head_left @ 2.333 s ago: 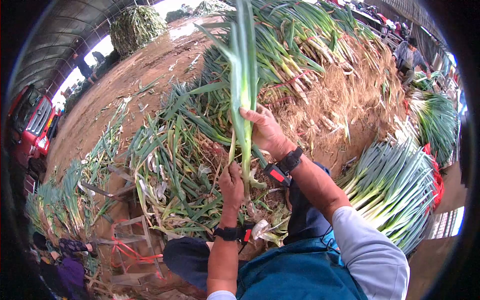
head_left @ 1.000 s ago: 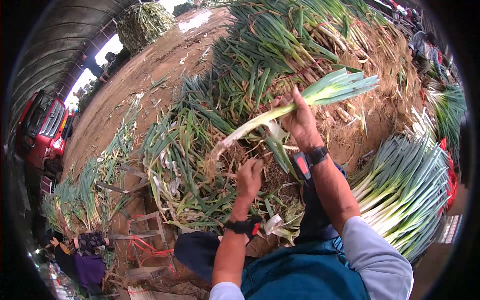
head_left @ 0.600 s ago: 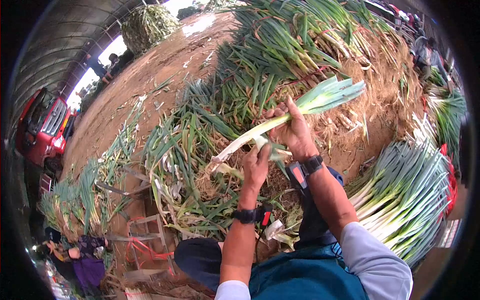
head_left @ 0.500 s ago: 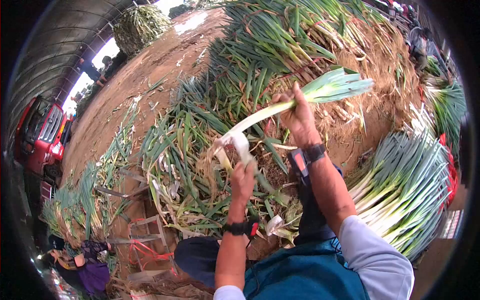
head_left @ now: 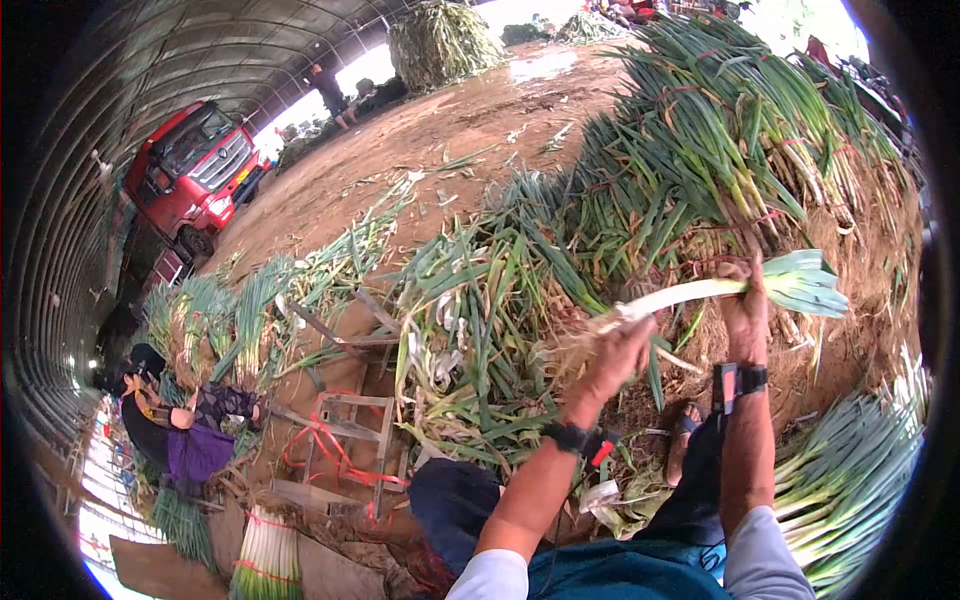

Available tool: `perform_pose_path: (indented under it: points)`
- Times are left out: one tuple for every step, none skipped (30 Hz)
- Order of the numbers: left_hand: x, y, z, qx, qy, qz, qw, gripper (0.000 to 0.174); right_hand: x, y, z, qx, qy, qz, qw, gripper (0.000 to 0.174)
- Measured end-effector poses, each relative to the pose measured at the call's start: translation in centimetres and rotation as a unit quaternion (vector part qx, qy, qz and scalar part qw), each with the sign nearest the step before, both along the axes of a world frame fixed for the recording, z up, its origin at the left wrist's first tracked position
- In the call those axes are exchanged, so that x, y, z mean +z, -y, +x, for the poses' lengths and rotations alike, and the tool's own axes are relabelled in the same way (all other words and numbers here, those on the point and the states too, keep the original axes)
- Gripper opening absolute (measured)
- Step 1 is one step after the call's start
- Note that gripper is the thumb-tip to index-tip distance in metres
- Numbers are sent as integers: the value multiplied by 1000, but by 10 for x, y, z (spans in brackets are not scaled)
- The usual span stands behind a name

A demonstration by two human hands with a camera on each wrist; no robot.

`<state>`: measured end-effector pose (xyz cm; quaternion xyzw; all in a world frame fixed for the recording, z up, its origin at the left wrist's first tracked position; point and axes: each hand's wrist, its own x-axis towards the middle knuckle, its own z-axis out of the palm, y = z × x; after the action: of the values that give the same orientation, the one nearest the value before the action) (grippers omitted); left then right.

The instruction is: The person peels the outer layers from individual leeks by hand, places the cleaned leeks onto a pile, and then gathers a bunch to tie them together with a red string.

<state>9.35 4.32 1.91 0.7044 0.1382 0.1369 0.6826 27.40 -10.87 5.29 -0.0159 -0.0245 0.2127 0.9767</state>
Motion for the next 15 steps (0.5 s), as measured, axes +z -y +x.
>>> perform_pose_path:
  points:
    - [-12, 7, 1, -18, -17, 2, 1000, 33, -11, 10, 19, -16, -4, -41, 999, 23]
    - [-24, 11, -3, -37, -34, 4, 999, 33, -21, 20, 38, -33, -6, -81, 996, 24]
    - [-28, 14, -12, -71, -21, 94, 993, 34, -17, 30, 47, -50, -4, -109, 993, 26]
    - [-33, 17, -20, -105, -7, 183, 977, 36, -13, 41, 57, -68, -1, -137, 988, 27]
    - [-45, 23, -25, -108, 37, 237, 965, 37, -33, 49, 84, -68, 13, -130, 989, 29]
    - [-49, 31, -29, -112, 80, 291, 947, 38, -33, 53, 88, -47, 36, -126, 990, 30]
    - [-53, 33, -32, -120, 82, 282, 948, 39, -35, 55, 92, -81, 35, -155, 984, 30]
    - [-57, 35, -34, -129, 83, 273, 950, 40, -37, 62, 95, -116, 31, -186, 975, 30]
    - [-34, 36, -43, -143, 46, 203, 968, 42, -38, 69, 103, -104, 4, -191, 976, 30]
    - [-16, 31, -50, -155, 8, 131, 979, 44, -48, 74, 113, -79, 5, -168, 983, 30]
    - [-11, 25, -53, -175, -1, 180, 968, 44, -61, 75, 120, -94, -5, -210, 973, 29]
    - [-6, 20, -55, -194, -8, 228, 954, 44, -67, 76, 120, -109, -17, -253, 961, 29]
    - [-8, 21, -62, -174, 25, 251, 952, 43, -86, 81, 123, -108, -26, -243, 964, 29]
    - [-8, 21, -68, -153, 59, 275, 947, 42, -109, 88, 133, -107, -34, -229, 967, 29]
    - [-8, 18, -73, -175, 14, 296, 939, 39, -113, 96, 135, -113, -36, -235, 965, 28]
